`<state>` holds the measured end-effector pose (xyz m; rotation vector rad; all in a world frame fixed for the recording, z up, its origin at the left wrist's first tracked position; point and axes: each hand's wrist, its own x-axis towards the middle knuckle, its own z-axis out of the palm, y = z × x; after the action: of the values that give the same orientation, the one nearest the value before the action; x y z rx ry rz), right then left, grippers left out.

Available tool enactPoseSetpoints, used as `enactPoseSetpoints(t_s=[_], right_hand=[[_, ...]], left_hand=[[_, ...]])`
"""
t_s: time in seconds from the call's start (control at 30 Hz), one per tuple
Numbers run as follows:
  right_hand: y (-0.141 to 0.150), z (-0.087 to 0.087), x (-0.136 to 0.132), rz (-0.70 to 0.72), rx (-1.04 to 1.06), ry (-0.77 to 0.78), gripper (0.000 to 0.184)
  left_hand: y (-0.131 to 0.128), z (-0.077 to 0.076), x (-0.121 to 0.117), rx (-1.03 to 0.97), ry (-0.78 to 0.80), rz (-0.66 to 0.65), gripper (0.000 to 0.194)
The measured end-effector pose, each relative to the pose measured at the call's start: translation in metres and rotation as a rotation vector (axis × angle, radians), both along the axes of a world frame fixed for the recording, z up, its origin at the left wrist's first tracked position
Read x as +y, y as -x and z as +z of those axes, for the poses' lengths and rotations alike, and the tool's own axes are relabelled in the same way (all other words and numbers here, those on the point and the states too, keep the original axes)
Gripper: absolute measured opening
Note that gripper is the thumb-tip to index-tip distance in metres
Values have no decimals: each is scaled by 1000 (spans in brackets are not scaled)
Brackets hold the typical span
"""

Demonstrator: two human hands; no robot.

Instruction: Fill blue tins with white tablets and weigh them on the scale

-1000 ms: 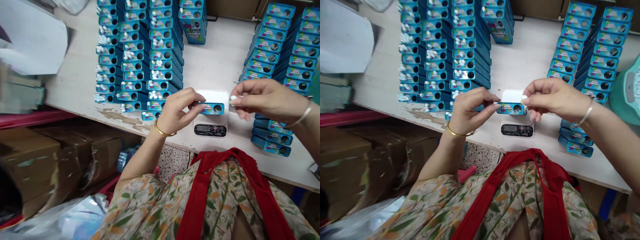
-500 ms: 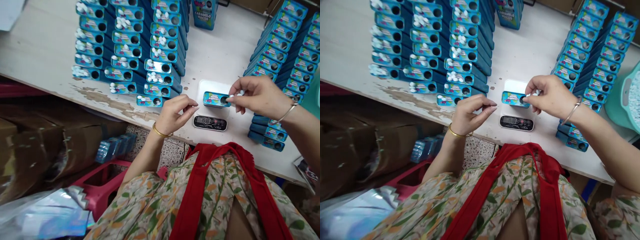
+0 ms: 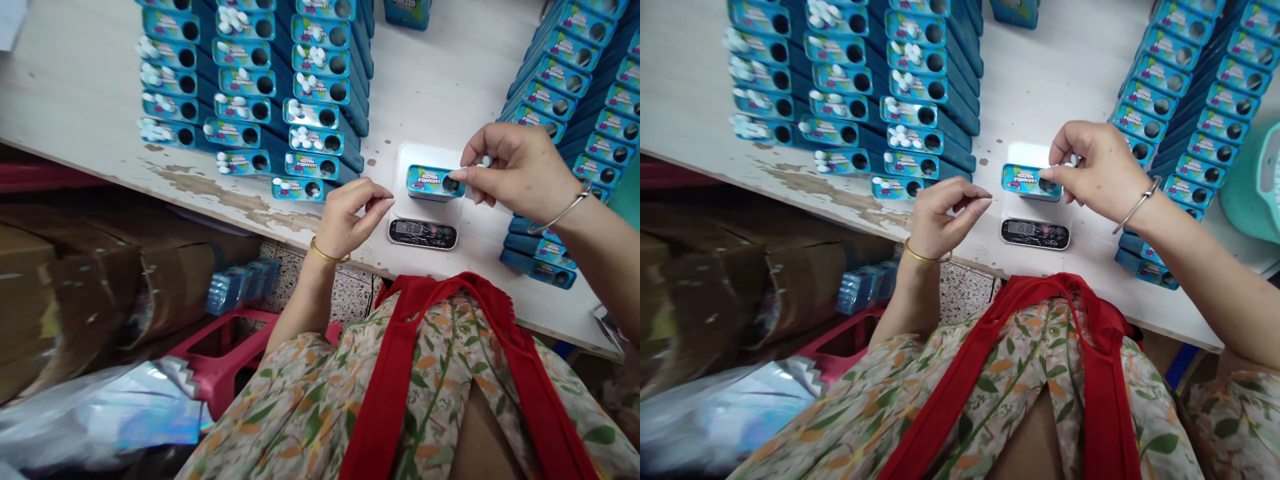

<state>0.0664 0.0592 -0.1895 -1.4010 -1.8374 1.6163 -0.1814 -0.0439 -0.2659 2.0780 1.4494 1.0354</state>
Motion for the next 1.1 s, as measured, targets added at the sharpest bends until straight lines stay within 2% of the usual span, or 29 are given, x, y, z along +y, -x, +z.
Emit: enactPoseSetpoints(t_s=[0.2, 0.47, 0.6, 0.73, 0.83, 0.9, 0.97, 1.0, 1.1], right_hand=[[-21, 17, -5, -89, 216, 89, 18], [-64, 4, -25, -273, 190, 189, 27], [-67, 2, -30, -282, 190, 210, 30], [-57, 1, -29, -231, 225, 219, 31], [-50, 3, -29, -197, 262, 206, 34], [-51, 8, -29, -202, 286, 199, 34], [-57, 15, -31, -262, 312, 173, 33], [-63, 19, -32, -313, 325, 149, 32], [-87, 30, -42, -484, 343, 77, 33]], left_hand=[[3, -4, 0, 6, 20, 24, 15], [-1, -7, 2, 35, 70, 37, 19], [-1, -9, 3, 74, 90, 49, 21], [0, -9, 0, 93, 85, 52, 25], [-3, -6, 4, 137, 4, 62, 31], [-8, -4, 12, 199, -101, 26, 51], [-18, -3, 24, 281, -165, -62, 71], [-24, -2, 30, 322, -168, -118, 72], [-50, 1, 47, 410, -130, -272, 49]])
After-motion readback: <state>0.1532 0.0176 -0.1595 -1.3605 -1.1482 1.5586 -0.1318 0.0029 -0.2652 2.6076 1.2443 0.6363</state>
